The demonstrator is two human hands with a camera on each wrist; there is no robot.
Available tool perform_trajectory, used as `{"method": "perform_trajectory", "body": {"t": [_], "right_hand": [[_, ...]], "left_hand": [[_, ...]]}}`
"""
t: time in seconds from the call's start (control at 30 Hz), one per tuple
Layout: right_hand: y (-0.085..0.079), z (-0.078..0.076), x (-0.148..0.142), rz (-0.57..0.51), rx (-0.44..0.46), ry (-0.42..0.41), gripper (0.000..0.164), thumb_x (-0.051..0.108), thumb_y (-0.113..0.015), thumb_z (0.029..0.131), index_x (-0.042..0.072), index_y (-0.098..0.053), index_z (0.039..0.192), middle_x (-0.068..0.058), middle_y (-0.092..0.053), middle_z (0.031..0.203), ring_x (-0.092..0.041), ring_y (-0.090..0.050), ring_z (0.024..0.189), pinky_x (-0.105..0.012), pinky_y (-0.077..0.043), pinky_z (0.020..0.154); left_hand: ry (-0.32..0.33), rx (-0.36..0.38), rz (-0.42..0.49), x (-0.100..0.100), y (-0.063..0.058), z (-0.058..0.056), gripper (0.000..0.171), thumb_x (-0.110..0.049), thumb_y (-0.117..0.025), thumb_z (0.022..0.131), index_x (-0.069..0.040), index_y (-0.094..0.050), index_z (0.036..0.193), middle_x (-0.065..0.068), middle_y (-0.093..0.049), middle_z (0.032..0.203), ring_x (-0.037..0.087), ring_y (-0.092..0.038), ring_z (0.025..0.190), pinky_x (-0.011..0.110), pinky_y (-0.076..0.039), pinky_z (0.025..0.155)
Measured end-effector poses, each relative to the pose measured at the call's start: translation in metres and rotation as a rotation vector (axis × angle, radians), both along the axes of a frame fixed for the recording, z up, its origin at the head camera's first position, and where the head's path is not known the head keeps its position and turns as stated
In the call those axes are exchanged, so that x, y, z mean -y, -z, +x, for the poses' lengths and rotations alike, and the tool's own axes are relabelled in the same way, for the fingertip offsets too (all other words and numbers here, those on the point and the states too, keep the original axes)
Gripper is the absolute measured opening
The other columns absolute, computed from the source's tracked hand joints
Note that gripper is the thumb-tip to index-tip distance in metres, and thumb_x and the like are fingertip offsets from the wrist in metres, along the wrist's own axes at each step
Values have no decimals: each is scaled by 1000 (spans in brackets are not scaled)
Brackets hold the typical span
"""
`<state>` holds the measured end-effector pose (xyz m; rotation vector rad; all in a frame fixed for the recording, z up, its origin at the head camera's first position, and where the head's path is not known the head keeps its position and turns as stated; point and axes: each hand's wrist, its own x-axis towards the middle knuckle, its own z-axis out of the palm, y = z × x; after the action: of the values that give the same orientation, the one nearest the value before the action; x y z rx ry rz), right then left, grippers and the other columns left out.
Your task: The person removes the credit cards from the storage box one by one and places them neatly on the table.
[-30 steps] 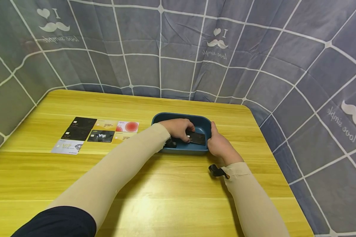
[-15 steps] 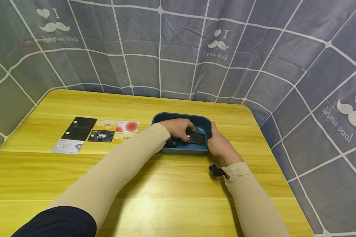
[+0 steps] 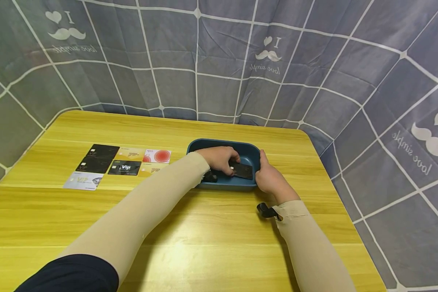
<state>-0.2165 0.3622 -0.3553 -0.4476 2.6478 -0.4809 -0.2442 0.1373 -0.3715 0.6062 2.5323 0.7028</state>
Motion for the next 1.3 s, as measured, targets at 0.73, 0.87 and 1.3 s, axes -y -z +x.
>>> {"method": "perform_trajectory", "body": {"t": [0.73, 0.87, 1.3], "right_hand": [[6, 5, 0, -8, -17, 7, 74, 11, -30, 107, 1, 13, 167, -37, -28, 165, -51, -43, 147, -61, -36, 120], [6, 5, 0, -18, -13, 10, 74, 12, -30, 108, 2, 13, 167, -36, -27, 166, -50, -43, 147, -61, -35, 121], [6, 3, -1, -19, 5, 24, 75, 13, -30, 108, 5, 15, 167, -36, -27, 165, -50, -41, 148, -62, -34, 121]], "left_hand": [[42, -9, 3, 1, -1, 9, 54, -24, -71, 96, -11, -61, 146, 7, -62, 136, 19, -63, 104, 31, -53, 95], [37, -15, 6, 1, 0, 9, 48, -24, -72, 94, -13, -65, 140, 7, -58, 132, 20, -60, 100, 31, -52, 89], [24, -43, 36, 0, 0, 4, 53, -27, -72, 94, -13, -63, 144, 2, -65, 132, 18, -62, 103, 32, -52, 97]]}}
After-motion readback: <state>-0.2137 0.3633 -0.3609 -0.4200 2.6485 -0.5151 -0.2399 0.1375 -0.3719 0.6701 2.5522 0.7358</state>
